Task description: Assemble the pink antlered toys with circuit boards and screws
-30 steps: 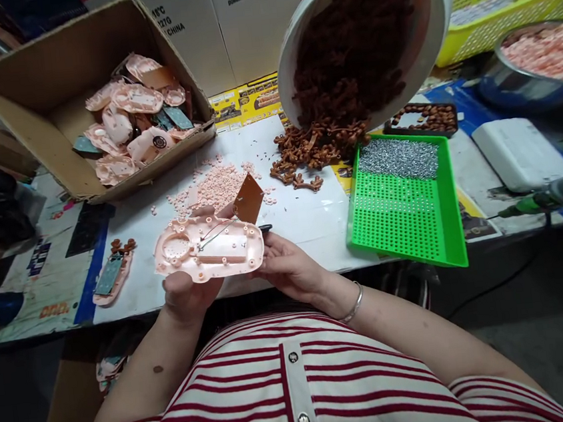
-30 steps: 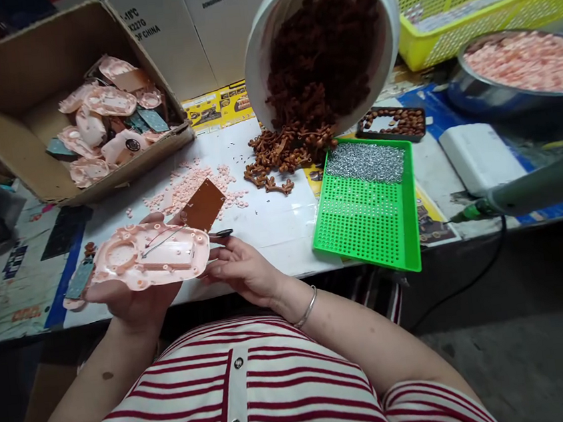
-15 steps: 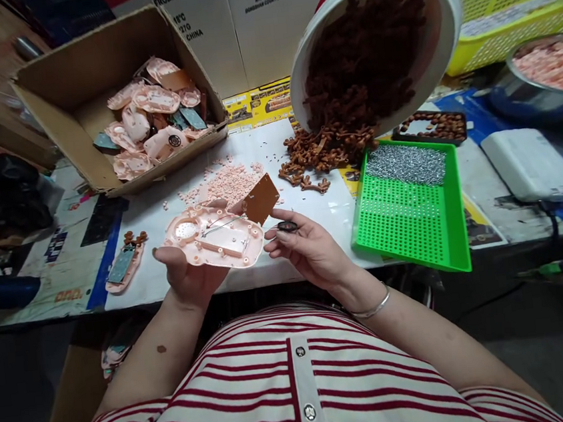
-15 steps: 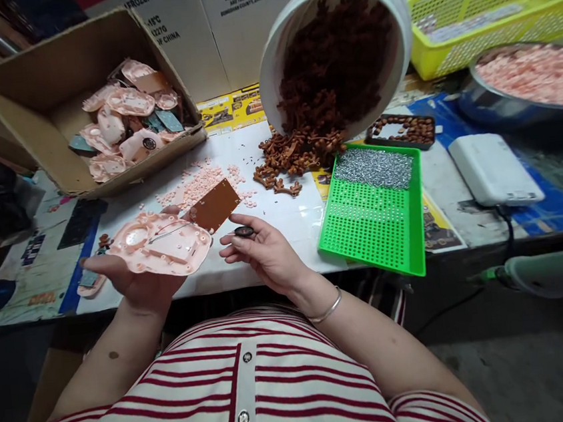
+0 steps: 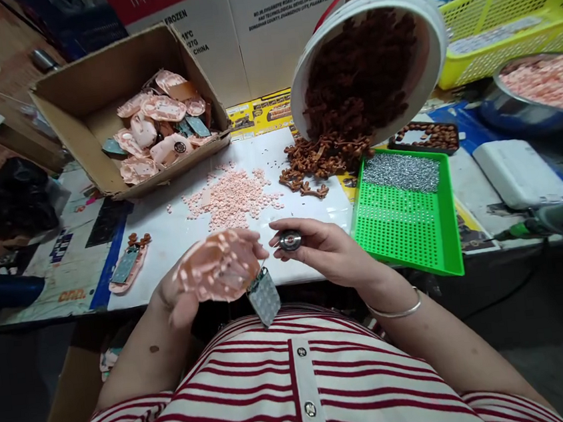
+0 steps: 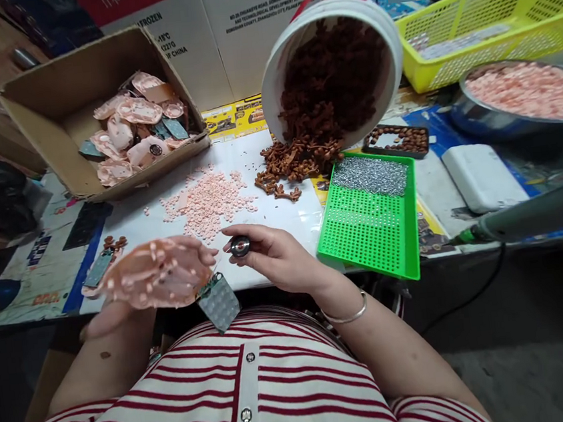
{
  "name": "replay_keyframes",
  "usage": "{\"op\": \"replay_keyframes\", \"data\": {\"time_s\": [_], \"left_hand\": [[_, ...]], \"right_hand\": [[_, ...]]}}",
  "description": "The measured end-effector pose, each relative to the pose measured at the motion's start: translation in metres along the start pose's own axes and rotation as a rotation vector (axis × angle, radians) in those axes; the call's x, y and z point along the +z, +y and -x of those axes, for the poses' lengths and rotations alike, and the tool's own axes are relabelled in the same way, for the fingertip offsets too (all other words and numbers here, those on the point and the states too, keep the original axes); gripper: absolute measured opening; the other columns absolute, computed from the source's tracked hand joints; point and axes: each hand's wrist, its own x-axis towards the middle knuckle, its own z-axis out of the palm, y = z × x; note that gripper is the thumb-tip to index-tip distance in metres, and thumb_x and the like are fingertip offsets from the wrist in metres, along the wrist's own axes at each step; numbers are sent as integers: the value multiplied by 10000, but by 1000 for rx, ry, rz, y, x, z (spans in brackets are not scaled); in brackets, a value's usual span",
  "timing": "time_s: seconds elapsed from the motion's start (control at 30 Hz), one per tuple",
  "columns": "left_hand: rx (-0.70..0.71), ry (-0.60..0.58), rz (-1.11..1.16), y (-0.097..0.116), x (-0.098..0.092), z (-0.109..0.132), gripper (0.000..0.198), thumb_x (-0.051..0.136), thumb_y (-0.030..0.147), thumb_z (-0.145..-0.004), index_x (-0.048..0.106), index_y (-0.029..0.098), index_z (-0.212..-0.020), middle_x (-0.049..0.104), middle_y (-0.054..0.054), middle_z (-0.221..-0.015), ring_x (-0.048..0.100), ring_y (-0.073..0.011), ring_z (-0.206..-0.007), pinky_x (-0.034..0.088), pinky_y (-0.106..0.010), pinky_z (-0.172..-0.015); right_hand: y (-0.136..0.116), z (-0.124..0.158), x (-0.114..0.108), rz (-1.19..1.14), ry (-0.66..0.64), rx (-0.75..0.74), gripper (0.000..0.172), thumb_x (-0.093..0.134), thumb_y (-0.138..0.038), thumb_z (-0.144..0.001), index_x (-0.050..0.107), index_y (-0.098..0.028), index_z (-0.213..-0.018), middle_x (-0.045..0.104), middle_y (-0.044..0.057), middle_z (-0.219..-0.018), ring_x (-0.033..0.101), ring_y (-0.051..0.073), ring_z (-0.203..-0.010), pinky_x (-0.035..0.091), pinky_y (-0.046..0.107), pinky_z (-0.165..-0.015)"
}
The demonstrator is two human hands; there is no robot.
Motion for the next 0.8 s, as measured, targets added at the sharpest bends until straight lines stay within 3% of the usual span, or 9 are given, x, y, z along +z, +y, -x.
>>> {"op": "replay_keyframes", "data": {"time_s": [0.1,0.17,0.3,0.4,0.53,0.6,0.7,0.8], "left_hand": [[-40,3,163,-3,14,-10,933,836,773,-533,680,232,-1277,750,-159,-1095,748,-337,-963,604,-438,-829],[-50,42,230,-8,24,-14,904,846,755,-546,683,221,-1257,754,-136,-1059,741,-309,-968,596,-403,-849],[-70,11,337,-24,42,-19,842,852,739,-558,676,228,-1203,756,-97,-1005,731,-266,-897,578,-365,-821],[-81,-11,394,-31,49,-19,831,806,772,-597,676,194,-1179,753,-123,-1059,728,-261,-903,565,-340,-787],[-121,-3,496,-36,52,-18,855,788,789,-602,686,174,-1188,749,-139,-1121,724,-273,-985,564,-328,-826],[-140,-6,556,-38,52,-18,866,789,794,-591,687,187,-1201,751,-123,-1124,712,-303,-1065,559,-364,-902],[-180,-25,616,-42,53,-16,880,779,812,-580,687,188,-1193,763,-111,-1058,719,-329,-1063,557,-422,-938],[-211,-15,642,-48,53,-14,921,740,854,-580,685,167,-1190,770,-118,-978,739,-336,-997,569,-451,-911]], "right_hand": [[-13,3,-6,265,23,-58,355,686,-272,-893,718,-236,-1244,753,44,-1065,705,160,-918,608,361,-894],[-20,3,-7,451,25,-92,354,640,-250,-905,721,-231,-1250,759,59,-1101,711,182,-942,596,382,-903],[-23,1,0,722,-34,-140,397,588,-178,-892,687,-235,-1272,765,75,-1160,716,217,-996,573,410,-916],[-14,-1,7,736,29,-127,410,592,-118,-836,624,-211,-1234,764,52,-1010,704,167,-824,575,330,-766],[-4,-4,13,636,142,-136,198,704,-245,-873,584,-213,-1028,675,-15,-784,627,114,-633,520,246,-582],[-4,-4,15,710,169,-240,168,729,-298,-898,612,-211,-981,659,-11,-789,604,108,-634,509,250,-583],[-7,-5,15,895,158,-434,117,697,-235,-934,678,-208,-1046,642,13,-843,603,119,-705,521,266,-636],[-7,-6,13,952,111,-522,239,615,-120,-952,664,-204,-1170,633,28,-874,631,138,-784,536,259,-633]]}}
